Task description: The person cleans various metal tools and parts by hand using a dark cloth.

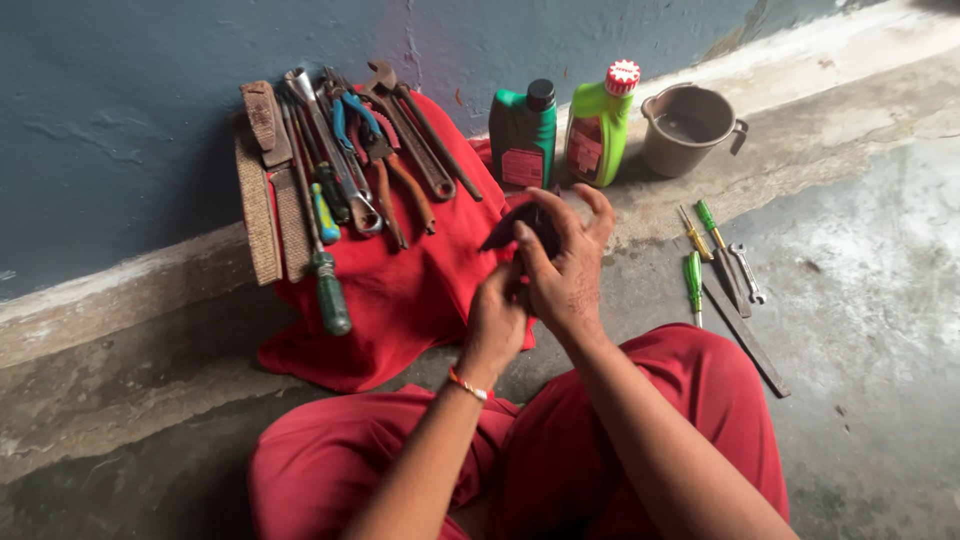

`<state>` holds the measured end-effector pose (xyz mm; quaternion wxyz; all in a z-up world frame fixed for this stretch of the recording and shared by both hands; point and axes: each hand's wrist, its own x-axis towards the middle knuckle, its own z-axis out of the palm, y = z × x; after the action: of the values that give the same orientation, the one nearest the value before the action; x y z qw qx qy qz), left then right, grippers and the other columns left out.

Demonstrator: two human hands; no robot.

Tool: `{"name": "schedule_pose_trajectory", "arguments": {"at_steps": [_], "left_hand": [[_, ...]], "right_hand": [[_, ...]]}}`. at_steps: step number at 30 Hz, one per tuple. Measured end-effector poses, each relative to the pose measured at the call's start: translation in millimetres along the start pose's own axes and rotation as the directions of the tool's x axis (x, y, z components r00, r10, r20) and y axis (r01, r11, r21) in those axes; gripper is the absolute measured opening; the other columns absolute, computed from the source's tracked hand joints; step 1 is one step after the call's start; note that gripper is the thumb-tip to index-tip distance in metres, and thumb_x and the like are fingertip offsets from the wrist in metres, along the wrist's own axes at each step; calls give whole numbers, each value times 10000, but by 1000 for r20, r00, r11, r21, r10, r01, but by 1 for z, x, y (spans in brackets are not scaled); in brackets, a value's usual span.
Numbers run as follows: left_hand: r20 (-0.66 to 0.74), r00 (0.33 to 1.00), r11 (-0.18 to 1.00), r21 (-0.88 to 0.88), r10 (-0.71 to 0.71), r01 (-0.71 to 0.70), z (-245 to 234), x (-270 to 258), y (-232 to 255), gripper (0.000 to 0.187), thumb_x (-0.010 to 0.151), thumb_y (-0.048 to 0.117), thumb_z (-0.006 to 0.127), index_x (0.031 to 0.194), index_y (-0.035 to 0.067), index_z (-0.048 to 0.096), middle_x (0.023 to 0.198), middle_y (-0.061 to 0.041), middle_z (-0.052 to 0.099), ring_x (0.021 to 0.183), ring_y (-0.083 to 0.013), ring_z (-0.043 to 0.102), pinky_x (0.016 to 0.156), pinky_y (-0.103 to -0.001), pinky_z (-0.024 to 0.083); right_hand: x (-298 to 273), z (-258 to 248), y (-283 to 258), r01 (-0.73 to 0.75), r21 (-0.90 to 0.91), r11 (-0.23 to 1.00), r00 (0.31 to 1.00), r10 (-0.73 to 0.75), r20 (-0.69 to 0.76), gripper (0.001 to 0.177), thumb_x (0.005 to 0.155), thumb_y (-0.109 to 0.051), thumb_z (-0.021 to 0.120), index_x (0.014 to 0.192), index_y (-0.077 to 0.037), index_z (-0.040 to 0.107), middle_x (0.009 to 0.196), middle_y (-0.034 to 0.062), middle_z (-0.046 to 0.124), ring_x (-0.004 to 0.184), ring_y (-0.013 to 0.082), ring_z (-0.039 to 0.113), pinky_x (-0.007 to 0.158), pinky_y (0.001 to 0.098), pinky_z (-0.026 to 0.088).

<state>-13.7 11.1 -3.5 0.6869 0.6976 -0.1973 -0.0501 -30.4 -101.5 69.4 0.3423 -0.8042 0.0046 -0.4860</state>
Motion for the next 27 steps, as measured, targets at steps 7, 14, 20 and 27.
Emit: {"name": "schedule_pose_trajectory", "arguments": {"at_steps": [7,14,20,27], "left_hand": [[145,986,986,-133,-83,103,-4,-10,10,410,967,59,700,1359,-15,607,1136,-91,650,841,-117,658,674,-272,614],[110,899,894,-109,-423,434,22,3,-59,491,919,44,634,1397,61,524,1184,-60,632,859,-135,683,670,-324,628],[44,998,806,590,33,-53,17,20,-121,376,893,1,650,1238,125,737,1010,-147,670,931,-309,655,851,-406,536],[-39,999,756,654,11,18,14,22,-141,293,879,44,670,1160,68,750,1022,-175,616,897,-341,644,799,-433,529]], "right_hand": [[-4,25,99,-702,546,457,701,578,418,305,1101,-236,530,1167,1,709,873,56,669,788,141,616,730,291,503],[53,11,288,-727,62,684,679,730,-83,443,896,-160,731,1303,-70,581,1268,148,624,1134,273,635,944,387,518],[45,35,362,-684,-446,577,613,786,77,699,807,-204,842,1397,-131,475,1294,176,600,1192,352,580,972,429,470],[32,32,373,-634,-458,623,723,688,-64,326,742,-232,928,969,-128,718,1041,121,735,1044,326,685,940,430,501]]}}
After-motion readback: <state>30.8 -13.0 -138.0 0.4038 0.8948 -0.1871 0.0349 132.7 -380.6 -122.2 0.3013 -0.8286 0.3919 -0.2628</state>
